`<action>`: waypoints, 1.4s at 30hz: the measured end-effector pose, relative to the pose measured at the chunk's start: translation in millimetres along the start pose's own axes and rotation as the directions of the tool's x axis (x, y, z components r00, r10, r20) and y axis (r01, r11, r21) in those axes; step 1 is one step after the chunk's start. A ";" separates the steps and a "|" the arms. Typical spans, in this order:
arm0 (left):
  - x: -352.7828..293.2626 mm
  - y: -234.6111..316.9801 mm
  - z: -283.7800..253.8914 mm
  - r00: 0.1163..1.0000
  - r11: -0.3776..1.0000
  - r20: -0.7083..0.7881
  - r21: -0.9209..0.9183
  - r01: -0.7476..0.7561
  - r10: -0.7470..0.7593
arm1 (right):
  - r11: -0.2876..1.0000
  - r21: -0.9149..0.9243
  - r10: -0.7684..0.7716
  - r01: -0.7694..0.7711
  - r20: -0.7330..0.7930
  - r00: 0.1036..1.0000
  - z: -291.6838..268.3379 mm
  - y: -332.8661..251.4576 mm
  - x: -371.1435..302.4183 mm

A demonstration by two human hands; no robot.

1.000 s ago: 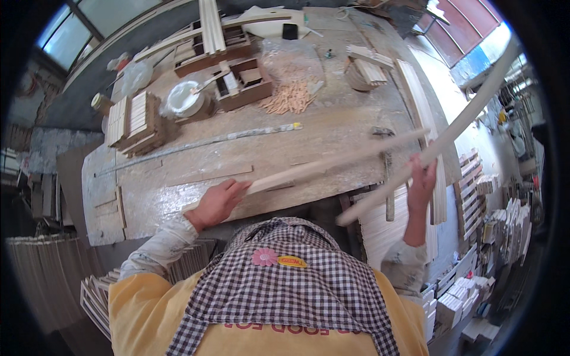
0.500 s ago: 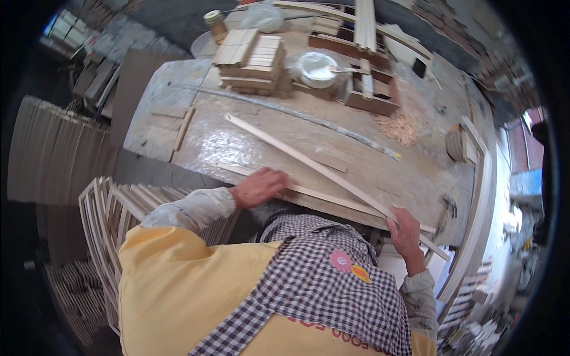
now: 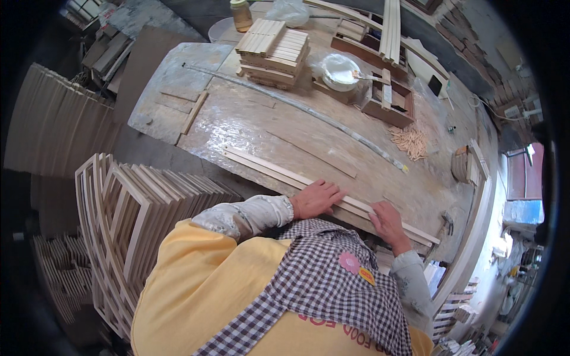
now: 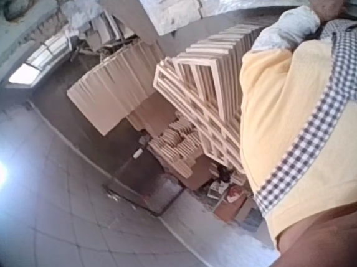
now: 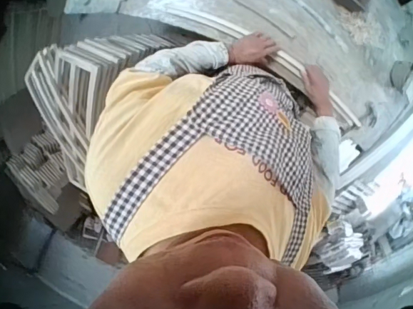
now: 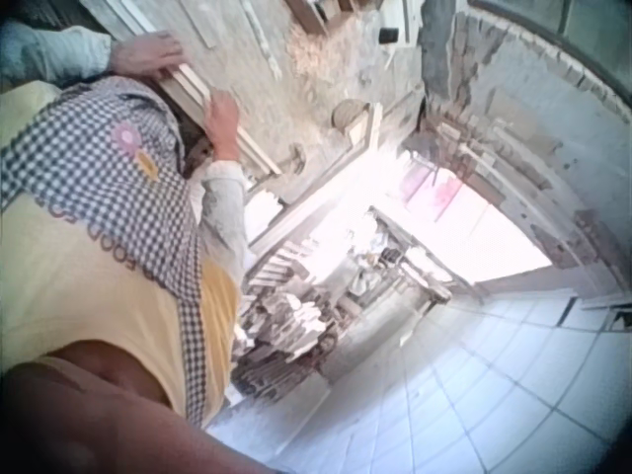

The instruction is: The person assembles wooden frames by aligning and joining wooden slats with a hammer and nails. They measure the frames with a tape measure, adjust the pieces, and stack completed frames on the workbench.

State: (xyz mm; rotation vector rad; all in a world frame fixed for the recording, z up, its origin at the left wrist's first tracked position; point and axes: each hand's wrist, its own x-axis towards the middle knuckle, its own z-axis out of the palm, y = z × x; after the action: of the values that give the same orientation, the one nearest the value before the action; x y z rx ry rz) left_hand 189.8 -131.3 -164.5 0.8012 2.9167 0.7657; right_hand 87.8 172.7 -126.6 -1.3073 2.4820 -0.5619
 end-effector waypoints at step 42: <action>98.5 -64.4 -16.8 0.998 0.997 -0.023 0.033 -0.065 0.066 | 0.071 0.261 0.796 -0.963 -0.596 -0.103 33.7 133.2 -225.2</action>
State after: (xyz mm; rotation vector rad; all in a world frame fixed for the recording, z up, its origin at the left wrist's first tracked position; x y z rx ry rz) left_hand 71.3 -139.3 -169.3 0.9011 2.9447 0.7398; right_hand 129.7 421.7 -203.3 1.0920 3.1773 -0.2332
